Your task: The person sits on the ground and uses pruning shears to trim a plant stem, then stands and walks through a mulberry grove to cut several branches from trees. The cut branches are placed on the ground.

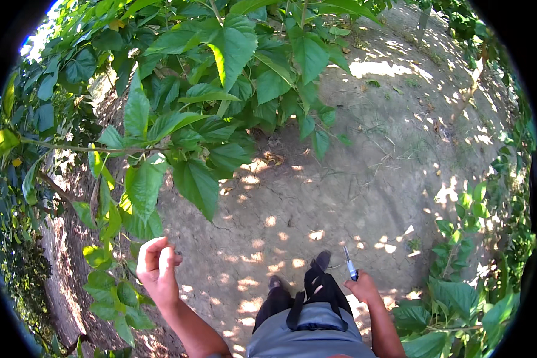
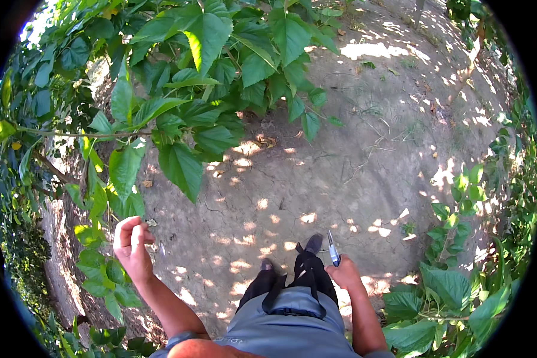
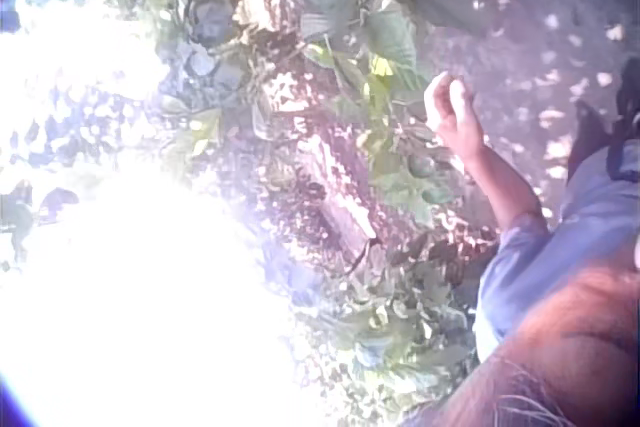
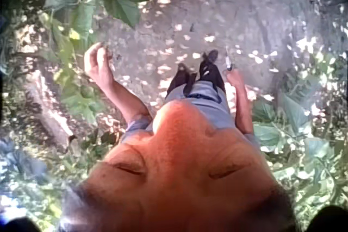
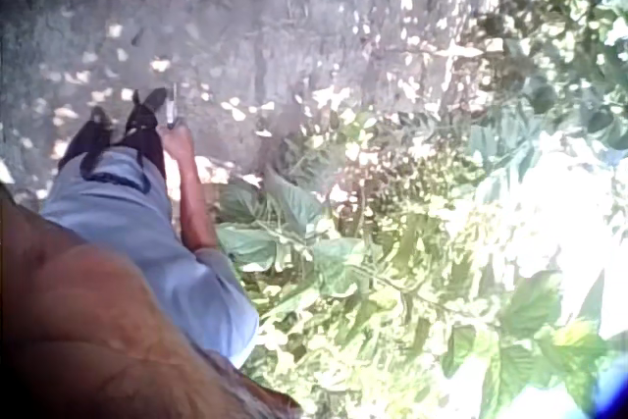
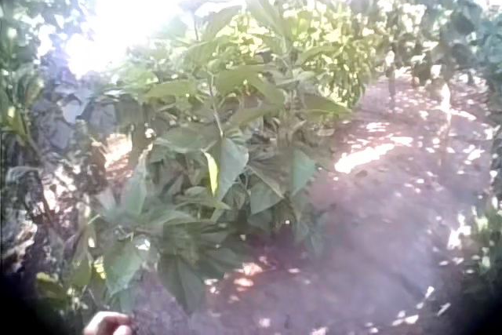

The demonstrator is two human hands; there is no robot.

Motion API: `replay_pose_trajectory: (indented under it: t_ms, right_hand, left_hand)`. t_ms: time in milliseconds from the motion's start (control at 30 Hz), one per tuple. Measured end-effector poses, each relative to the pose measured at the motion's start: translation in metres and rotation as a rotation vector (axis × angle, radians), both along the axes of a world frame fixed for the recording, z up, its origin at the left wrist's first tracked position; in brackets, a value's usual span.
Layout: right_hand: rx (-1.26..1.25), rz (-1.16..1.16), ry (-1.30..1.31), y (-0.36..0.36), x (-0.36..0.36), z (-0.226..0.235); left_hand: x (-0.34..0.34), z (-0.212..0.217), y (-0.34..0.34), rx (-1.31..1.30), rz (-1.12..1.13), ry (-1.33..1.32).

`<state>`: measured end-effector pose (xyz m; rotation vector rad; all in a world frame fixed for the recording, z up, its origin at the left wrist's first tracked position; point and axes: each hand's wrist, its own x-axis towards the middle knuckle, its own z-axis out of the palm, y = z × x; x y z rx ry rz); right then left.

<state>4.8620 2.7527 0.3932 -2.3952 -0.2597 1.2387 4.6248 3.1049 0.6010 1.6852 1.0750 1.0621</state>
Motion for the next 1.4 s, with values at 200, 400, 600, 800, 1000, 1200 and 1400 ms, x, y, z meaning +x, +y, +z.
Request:
replay_pose_trajectory:
  t_ms: [200, 400, 600, 800, 1000, 1200, 1400]
  right_hand:
    - [-0.018, -0.037, -0.089, -0.019, 0.092, -0.019]
    - [0.029, -0.098, -0.102, -0.005, 0.148, -0.031]
    - [0.001, -0.158, -0.104, 0.009, 0.179, -0.024]
    - [-0.067, -0.286, -0.145, 0.018, 0.218, -0.012]
    - [-0.088, -0.363, -0.105, 0.009, 0.269, -0.038]
    - [-0.048, -0.389, -0.049, 0.009, 0.365, -0.053]
    - [-0.038, -0.436, -0.03, -0.013, 0.47, -0.076]
  left_hand:
    - [0.1, -0.037, 0.002, -0.209, -0.162, 0.187]
    - [0.162, -0.083, 0.03, -0.173, -0.214, 0.333]
    - [0.233, -0.119, 0.055, -0.078, -0.291, 0.478]
    - [0.323, -0.128, 0.067, -0.024, -0.533, 0.522]
    - [0.445, -0.131, 0.068, -0.04, -0.792, 0.51]
    - [0.565, -0.129, 0.059, -0.103, -0.807, 0.618]
    - [0.65, -0.184, 0.053, 0.014, -0.794, 0.748]
